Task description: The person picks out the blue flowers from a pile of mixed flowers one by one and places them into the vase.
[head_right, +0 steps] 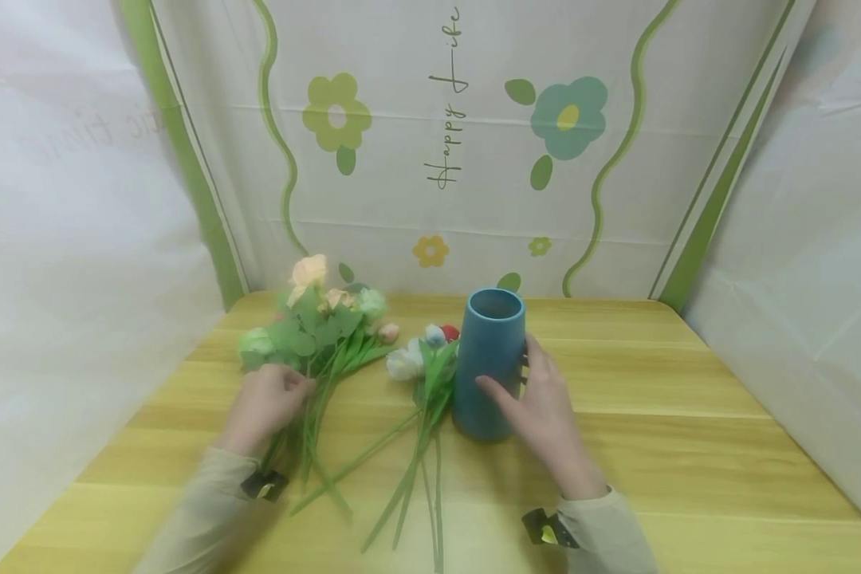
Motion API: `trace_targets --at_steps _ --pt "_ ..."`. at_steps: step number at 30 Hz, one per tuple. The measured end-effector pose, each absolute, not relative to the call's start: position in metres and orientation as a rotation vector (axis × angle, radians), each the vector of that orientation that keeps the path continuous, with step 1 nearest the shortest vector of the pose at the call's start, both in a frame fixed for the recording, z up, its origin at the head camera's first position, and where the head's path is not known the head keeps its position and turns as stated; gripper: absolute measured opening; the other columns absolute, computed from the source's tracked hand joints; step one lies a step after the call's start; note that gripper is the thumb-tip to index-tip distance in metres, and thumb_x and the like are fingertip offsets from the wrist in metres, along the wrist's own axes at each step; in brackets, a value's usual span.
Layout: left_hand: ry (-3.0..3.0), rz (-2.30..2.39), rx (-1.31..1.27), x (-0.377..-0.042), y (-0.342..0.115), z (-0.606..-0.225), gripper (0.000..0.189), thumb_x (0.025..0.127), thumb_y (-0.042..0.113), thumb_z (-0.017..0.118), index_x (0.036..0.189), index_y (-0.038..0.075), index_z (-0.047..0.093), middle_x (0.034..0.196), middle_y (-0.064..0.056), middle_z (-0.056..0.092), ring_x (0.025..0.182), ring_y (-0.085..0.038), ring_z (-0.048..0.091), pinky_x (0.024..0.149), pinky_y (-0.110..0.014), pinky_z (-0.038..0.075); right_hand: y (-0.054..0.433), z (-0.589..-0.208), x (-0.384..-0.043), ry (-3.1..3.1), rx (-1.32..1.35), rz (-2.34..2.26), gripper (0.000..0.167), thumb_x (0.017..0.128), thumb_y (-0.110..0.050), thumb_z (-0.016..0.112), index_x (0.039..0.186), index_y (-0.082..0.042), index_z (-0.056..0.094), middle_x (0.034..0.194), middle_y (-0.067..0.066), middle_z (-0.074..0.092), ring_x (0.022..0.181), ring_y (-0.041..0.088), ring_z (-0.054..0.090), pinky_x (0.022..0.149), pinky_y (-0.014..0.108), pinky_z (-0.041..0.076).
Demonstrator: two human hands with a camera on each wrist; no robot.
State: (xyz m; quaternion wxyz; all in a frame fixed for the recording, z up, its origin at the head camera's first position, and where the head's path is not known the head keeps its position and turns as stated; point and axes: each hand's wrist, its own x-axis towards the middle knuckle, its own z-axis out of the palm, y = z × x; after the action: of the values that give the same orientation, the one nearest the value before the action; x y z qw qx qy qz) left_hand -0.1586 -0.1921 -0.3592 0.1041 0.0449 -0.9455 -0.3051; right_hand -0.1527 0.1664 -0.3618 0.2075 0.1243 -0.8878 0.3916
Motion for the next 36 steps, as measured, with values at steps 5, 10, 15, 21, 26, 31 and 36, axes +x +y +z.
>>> trace_targets --at_steps 5,10,15,21,26,31,36 --pt "-2.754 -0.907 0.096 -0.159 -0.191 -0.361 0.021 0.094 0.023 0.067 0.079 0.008 0.07 0.066 0.0 0.061 0.051 -0.015 0.051 0.047 -0.031 0.04 0.166 -0.362 -0.152 -2.475 0.342 1.095 0.092 0.087 -0.044 0.073 0.15 0.006 0.027 0.137 0.028 0.046 0.121 0.044 0.049 0.087 0.058 0.048" --pt "-2.719 -0.927 0.07 -0.159 -0.191 -0.361 0.02 0.094 0.021 0.067 0.08 0.007 0.069 0.061 0.001 0.059 0.049 -0.016 0.05 0.048 -0.031 0.04 0.166 -0.361 -0.152 -2.48 0.339 1.099 0.092 0.088 -0.045 0.073 0.15 0.006 0.027 0.138 0.029 0.046 0.122 0.044 0.049 0.088 0.058 0.048" --pt "-2.698 -0.922 0.044 -0.159 -0.19 -0.36 0.018 0.094 0.02 0.068 0.083 0.007 0.07 0.061 0.002 0.059 0.052 -0.016 0.052 0.05 -0.032 0.041 0.166 -0.362 -0.152 -2.483 0.339 1.098 0.092 0.088 -0.044 0.073 0.15 0.007 0.027 0.138 0.029 0.045 0.121 0.044 0.049 0.087 0.058 0.048" --pt "-2.682 -0.9 -0.003 -0.16 -0.187 -0.359 0.017 0.094 0.019 0.068 0.082 0.006 0.07 0.063 0.001 0.059 0.052 -0.015 0.052 0.052 -0.033 0.043 0.166 -0.361 -0.152 -2.483 0.332 1.112 0.093 0.088 -0.044 0.073 0.149 0.007 0.026 0.138 0.03 0.045 0.122 0.045 0.048 0.088 0.058 0.048" --pt "-2.678 -0.904 -0.042 -0.161 -0.185 -0.359 0.018 0.094 0.019 0.068 0.083 0.005 0.07 0.063 0.001 0.059 0.05 -0.015 0.051 0.051 -0.032 0.043 0.166 -0.36 -0.152 -2.482 0.326 1.113 0.093 0.088 -0.043 0.074 0.149 0.007 0.026 0.138 0.03 0.045 0.122 0.045 0.048 0.088 0.058 0.048" --pt "-2.682 -0.92 -0.034 -0.16 -0.182 -0.362 0.016 0.093 0.018 0.07 0.082 0.006 0.07 0.061 0.002 0.058 0.051 -0.014 0.052 0.051 -0.032 0.043 0.166 -0.361 -0.153 -2.488 0.336 1.105 0.093 0.087 -0.044 0.073 0.15 0.007 0.026 0.138 0.03 0.045 0.122 0.044 0.048 0.088 0.058 0.048" --pt "-2.683 -0.919 -0.043 -0.16 -0.179 -0.363 0.015 0.092 0.018 0.071 0.082 0.007 0.071 0.062 0.003 0.059 0.053 -0.014 0.052 0.051 -0.032 0.043 0.166 -0.361 -0.153 -2.487 0.339 1.106 0.094 0.088 -0.044 0.073 0.15 0.007 0.025 0.138 0.03 0.045 0.122 0.044 0.048 0.088 0.058 0.048"
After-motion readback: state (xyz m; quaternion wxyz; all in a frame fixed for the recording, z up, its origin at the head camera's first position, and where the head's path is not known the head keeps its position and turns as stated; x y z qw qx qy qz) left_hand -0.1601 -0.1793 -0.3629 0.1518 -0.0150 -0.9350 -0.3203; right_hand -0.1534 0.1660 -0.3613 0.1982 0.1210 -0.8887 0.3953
